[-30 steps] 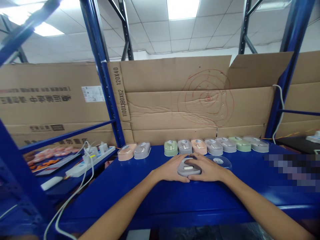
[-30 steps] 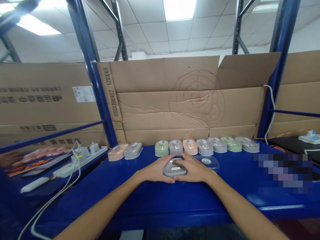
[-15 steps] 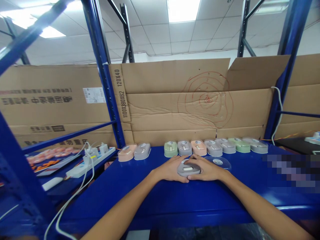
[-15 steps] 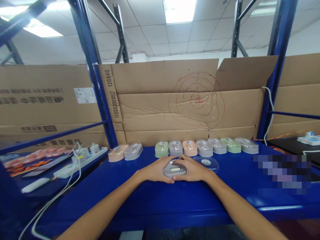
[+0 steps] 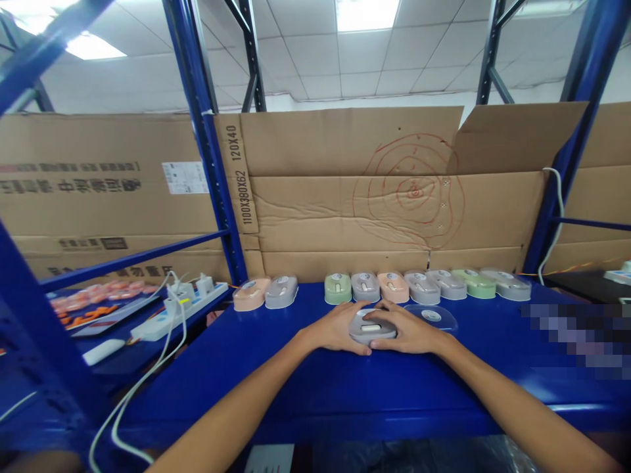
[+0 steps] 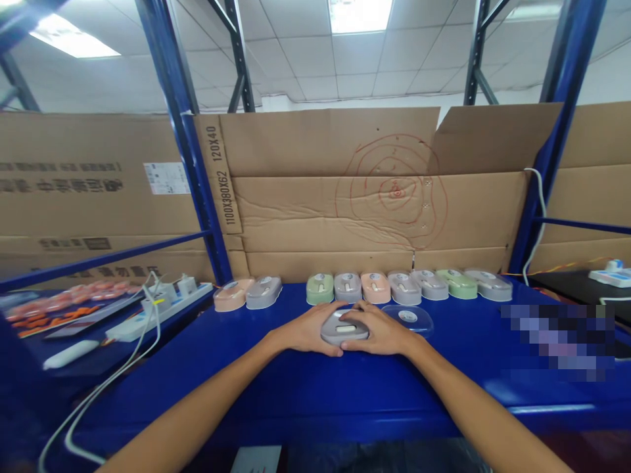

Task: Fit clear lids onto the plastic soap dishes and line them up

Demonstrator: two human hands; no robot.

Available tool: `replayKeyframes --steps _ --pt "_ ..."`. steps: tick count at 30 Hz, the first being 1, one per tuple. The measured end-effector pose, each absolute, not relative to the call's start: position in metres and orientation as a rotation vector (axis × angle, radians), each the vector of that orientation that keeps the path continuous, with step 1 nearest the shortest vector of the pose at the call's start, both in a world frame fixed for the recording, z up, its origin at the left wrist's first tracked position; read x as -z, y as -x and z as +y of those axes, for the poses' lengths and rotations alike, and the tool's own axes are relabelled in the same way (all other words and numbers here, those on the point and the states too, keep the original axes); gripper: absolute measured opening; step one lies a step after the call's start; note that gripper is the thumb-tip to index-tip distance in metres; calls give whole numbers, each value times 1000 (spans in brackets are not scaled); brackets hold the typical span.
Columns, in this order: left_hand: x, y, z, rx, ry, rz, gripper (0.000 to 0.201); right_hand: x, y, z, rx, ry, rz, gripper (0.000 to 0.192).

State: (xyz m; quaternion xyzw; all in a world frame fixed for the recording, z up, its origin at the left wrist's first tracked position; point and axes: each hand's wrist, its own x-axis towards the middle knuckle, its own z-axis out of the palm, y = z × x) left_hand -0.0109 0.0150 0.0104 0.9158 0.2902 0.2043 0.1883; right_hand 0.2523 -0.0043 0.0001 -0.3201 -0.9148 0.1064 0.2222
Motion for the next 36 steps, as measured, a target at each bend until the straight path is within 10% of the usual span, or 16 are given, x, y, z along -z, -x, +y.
replayKeyframes --steps 36 --pt "-22 19 12 -485 -2484 952 131 -8 -256 -4 -274 893 -2457 58"
